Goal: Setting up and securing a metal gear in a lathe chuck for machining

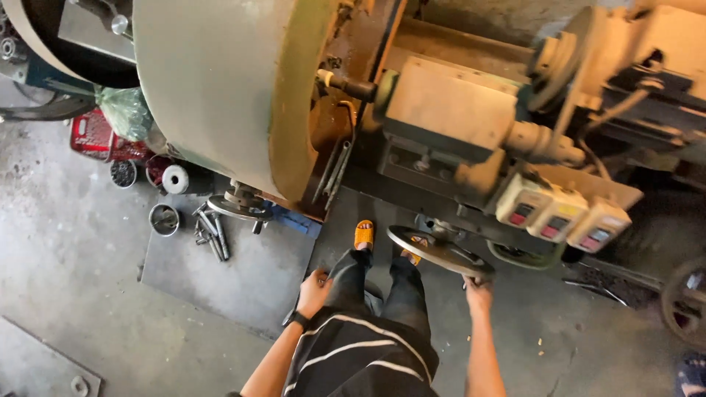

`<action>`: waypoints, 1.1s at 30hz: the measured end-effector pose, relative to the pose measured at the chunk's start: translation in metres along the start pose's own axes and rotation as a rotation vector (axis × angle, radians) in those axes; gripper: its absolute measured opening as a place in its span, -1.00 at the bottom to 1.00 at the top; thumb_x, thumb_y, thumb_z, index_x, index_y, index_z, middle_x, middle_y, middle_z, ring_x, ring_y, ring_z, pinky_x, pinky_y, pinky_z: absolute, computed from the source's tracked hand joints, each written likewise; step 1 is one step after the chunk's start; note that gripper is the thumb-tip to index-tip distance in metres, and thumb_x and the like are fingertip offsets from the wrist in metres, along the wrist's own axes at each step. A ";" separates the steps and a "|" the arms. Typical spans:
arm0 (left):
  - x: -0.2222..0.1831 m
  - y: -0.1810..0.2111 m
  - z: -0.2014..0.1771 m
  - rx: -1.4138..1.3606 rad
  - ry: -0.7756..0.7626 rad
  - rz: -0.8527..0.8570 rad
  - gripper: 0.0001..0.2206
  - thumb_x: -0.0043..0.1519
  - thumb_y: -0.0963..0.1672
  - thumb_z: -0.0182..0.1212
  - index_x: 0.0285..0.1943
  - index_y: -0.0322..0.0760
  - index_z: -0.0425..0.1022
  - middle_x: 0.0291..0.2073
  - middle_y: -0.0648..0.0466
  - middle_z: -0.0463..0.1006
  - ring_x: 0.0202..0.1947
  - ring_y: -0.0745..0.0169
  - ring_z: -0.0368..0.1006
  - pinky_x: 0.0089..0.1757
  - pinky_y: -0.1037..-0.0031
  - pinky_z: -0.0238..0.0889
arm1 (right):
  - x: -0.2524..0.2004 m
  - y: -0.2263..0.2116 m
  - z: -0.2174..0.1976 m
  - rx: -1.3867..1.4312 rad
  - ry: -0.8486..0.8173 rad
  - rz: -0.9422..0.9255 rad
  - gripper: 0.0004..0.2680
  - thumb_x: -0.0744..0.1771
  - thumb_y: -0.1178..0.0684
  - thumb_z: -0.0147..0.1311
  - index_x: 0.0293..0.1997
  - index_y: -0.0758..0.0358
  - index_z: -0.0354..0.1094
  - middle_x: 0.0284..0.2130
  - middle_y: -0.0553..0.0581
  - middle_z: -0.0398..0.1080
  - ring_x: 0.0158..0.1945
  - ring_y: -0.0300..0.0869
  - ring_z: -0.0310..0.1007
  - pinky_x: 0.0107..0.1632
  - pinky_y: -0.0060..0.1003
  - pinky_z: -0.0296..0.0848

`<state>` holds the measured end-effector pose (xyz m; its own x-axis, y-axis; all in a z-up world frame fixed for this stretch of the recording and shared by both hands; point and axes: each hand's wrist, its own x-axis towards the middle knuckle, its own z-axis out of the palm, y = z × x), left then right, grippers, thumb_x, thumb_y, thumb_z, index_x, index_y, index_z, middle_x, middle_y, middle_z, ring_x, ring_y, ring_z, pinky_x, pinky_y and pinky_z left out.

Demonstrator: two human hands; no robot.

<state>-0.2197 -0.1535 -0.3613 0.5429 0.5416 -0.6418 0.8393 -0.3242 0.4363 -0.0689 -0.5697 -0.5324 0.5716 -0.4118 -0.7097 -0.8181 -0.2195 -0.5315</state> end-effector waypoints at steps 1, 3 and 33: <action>-0.004 0.023 0.003 0.036 -0.019 0.086 -0.67 0.08 -0.10 0.15 -0.02 -0.38 0.39 -0.31 -0.13 0.56 -0.23 -0.11 0.48 -0.20 0.19 0.37 | -0.024 -0.031 -0.024 -0.053 -0.048 0.001 -0.62 0.17 0.03 0.25 -0.02 0.41 0.27 -0.10 0.34 0.32 -0.02 -0.01 0.32 -0.13 -0.08 0.39; -0.013 0.078 0.010 0.072 -0.056 0.188 -0.70 0.08 -0.13 0.16 -0.04 -0.38 0.40 -0.32 -0.12 0.56 -0.25 -0.10 0.48 -0.22 0.22 0.37 | -0.058 -0.083 -0.070 -0.098 -0.073 0.007 -0.53 0.12 0.00 0.32 0.00 0.47 0.25 -0.11 0.38 0.32 -0.04 0.04 0.33 -0.19 -0.05 0.39; -0.004 0.403 0.095 -0.375 -0.136 1.073 -0.56 0.04 -0.14 0.33 0.12 0.12 0.38 -0.31 0.03 0.26 -0.30 0.04 0.36 -0.20 0.36 0.30 | -0.122 -0.334 -0.176 0.148 -0.131 -0.806 -0.69 0.17 0.19 0.27 -0.07 0.45 0.30 -0.24 0.22 0.30 -0.15 -0.07 0.36 -0.09 -0.26 0.37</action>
<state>0.1193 -0.3603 -0.2432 0.9921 0.0295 0.1221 -0.1075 -0.3048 0.9463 0.1235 -0.6019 -0.1874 0.9893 -0.0692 -0.1282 -0.1426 -0.2811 -0.9490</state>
